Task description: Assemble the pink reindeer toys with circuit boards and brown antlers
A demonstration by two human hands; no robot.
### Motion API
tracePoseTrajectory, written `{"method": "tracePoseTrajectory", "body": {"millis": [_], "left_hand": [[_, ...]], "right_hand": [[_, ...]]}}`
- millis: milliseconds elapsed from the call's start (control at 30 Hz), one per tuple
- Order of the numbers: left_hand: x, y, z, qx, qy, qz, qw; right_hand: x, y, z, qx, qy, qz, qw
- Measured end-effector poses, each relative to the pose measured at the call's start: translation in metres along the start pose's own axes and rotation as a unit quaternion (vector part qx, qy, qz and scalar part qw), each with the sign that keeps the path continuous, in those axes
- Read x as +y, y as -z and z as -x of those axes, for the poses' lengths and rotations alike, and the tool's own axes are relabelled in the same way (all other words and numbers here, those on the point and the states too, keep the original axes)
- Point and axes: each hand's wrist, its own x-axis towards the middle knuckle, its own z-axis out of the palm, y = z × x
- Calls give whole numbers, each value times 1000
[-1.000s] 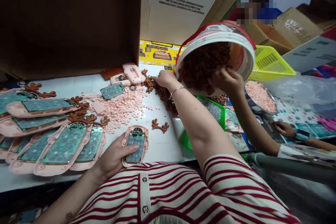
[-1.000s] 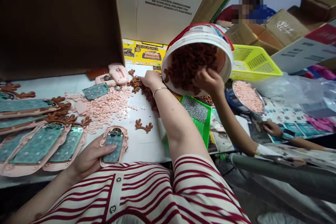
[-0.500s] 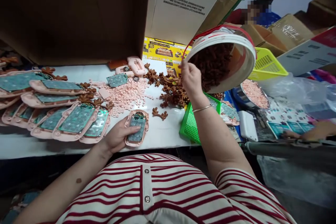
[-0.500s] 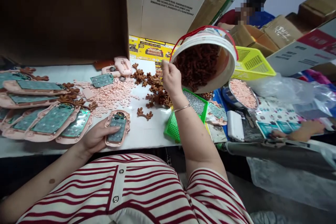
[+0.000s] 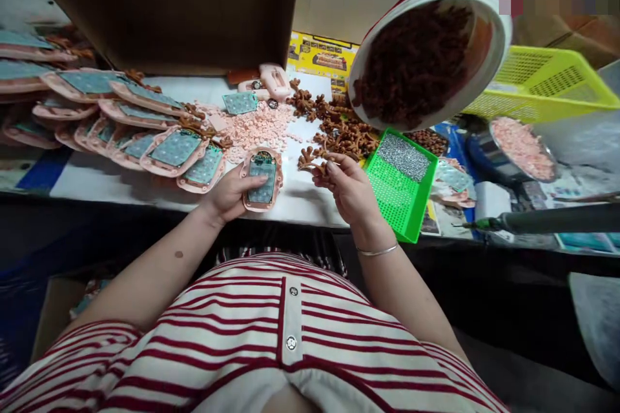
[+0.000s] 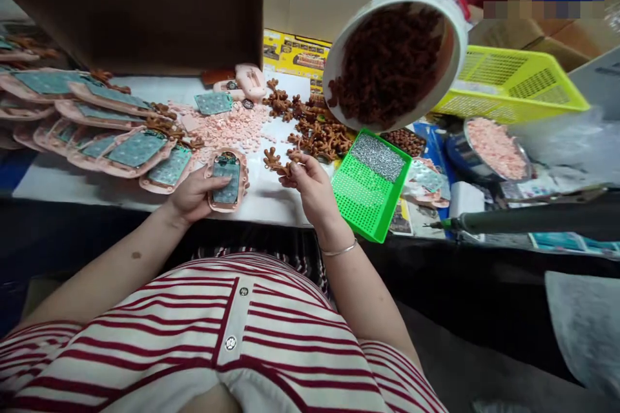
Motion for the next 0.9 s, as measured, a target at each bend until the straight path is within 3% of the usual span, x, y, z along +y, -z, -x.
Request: {"method": "tracePoseTrajectory", "body": {"millis": [200, 300, 400, 467, 533, 700, 833, 900], "left_hand": [[-1, -1, 3, -1, -14, -16, 1000], [-1, 0, 4, -2, -18, -15, 1000], [0, 0, 4, 1, -31, -10, 999], [0, 0, 4, 5, -41, -9, 999], [0, -1, 3, 6, -44, -10, 999], [0, 0, 3, 9, -32, -16, 999], [-1, 1, 3, 6, -28, -3, 1000], [-1, 2, 3, 0, -25, 4, 1000]], "right_hand": [[16, -2, 12, 9, -17, 3, 1000], [27, -3, 16, 47, 120, 124, 984], [37, 2, 20, 11, 289, 331, 898], [42, 7, 24, -37, 325, 436, 839], [44, 12, 29, -37, 315, 483, 816], [32, 6, 43, 71, 199, 544, 812], [24, -7, 41, 35, 92, 650, 754], [21, -8, 34, 15, 102, 648, 754]]}}
